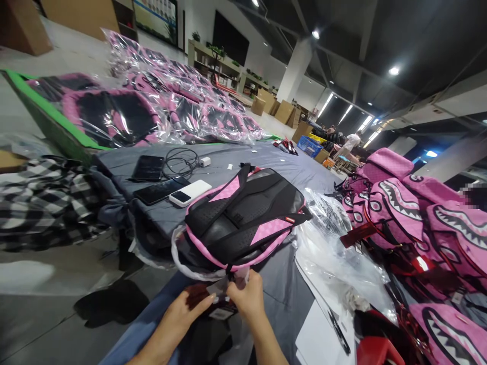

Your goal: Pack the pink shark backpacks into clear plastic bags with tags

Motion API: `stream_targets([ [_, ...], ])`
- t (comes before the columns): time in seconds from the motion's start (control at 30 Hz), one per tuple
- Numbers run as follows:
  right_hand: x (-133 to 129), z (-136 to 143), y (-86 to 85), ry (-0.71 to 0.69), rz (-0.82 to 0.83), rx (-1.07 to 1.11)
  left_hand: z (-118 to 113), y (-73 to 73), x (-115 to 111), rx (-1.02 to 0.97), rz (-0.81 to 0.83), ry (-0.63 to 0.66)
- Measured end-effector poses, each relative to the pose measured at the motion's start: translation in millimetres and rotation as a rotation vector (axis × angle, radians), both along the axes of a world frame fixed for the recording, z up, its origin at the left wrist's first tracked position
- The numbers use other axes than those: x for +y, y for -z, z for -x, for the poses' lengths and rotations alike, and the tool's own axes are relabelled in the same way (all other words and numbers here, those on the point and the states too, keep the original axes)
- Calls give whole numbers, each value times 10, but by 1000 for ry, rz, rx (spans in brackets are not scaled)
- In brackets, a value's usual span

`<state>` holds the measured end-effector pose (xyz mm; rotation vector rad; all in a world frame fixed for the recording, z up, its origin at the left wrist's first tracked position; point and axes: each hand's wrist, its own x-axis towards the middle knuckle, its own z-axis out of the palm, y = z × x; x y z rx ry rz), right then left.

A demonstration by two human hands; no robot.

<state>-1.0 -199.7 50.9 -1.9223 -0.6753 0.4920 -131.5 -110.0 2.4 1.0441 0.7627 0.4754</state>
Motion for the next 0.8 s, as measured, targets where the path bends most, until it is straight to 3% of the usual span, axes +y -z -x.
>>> stream_targets([
  [0.1, -15, -6, -14, -20, 1, 9, -101, -134, -30, -85, 155, 89],
  [0.23, -128, -20, -73, -112, -5, -65, -226, -164, -87, -86, 243, -107],
  [0.3, -203, -36, -145, -155, 1, -233, -284, -119, -97, -78, 288, -160],
  [0.4, -249, -21, -302, -108, 16, -625, -382, -87, -105, -63, 367, -161],
  [0.53, -135, 141, -441, -24, 62, -1099, -465, -180, -116, -55, 488, -161],
  [0.63, -13, 315, -376, 28, 119, -1290, -426, -269, -108, -89, 548, -148],
  [0.8, 31, 478, -102, 49, 165, -1376, -314, -294, -59, -122, 557, -92],
])
